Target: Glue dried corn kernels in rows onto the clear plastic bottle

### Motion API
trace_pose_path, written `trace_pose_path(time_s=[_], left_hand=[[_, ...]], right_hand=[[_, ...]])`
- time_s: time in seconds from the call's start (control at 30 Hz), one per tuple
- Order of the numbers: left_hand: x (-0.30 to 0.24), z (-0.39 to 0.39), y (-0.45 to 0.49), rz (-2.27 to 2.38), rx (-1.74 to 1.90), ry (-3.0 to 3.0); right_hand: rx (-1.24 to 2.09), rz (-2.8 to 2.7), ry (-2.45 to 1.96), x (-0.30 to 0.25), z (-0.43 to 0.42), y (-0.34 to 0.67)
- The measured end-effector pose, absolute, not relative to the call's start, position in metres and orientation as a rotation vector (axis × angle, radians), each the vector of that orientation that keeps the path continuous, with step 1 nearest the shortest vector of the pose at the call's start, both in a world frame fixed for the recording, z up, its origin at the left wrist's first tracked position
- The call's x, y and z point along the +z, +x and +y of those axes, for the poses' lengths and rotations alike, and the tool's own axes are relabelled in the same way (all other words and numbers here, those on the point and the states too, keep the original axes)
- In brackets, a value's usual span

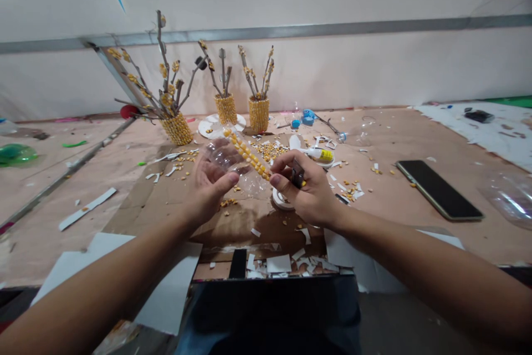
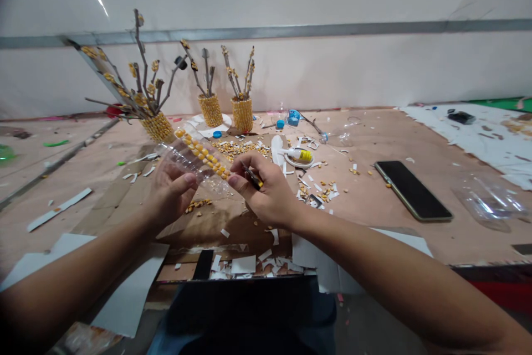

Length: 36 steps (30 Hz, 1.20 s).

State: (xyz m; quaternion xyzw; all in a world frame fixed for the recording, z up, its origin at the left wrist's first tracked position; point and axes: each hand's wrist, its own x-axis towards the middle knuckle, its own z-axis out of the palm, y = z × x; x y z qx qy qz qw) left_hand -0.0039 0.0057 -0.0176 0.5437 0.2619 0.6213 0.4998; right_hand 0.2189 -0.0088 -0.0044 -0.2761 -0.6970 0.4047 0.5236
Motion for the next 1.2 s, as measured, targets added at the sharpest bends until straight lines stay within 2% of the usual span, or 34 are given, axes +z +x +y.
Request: trace_pose_path(time_s=[0.73,0.93,1.2], left_hand=[[-0.018,0.008,-0.004,0.674,1.445,1.217],[-0.015,0.011,-0.008,0.694,1.332,1.081],[-0.018,0.013,-0.014,0.661,1.21,1.056]], right_hand=[[0.975,-1.663,-0.687,-0.005,-0.008,0.218],[0.884,-1.639,-0.701,-0.004,-0.007,0.219],[0.704,-1.695,-0.978,0.001,0.016,0.235]])
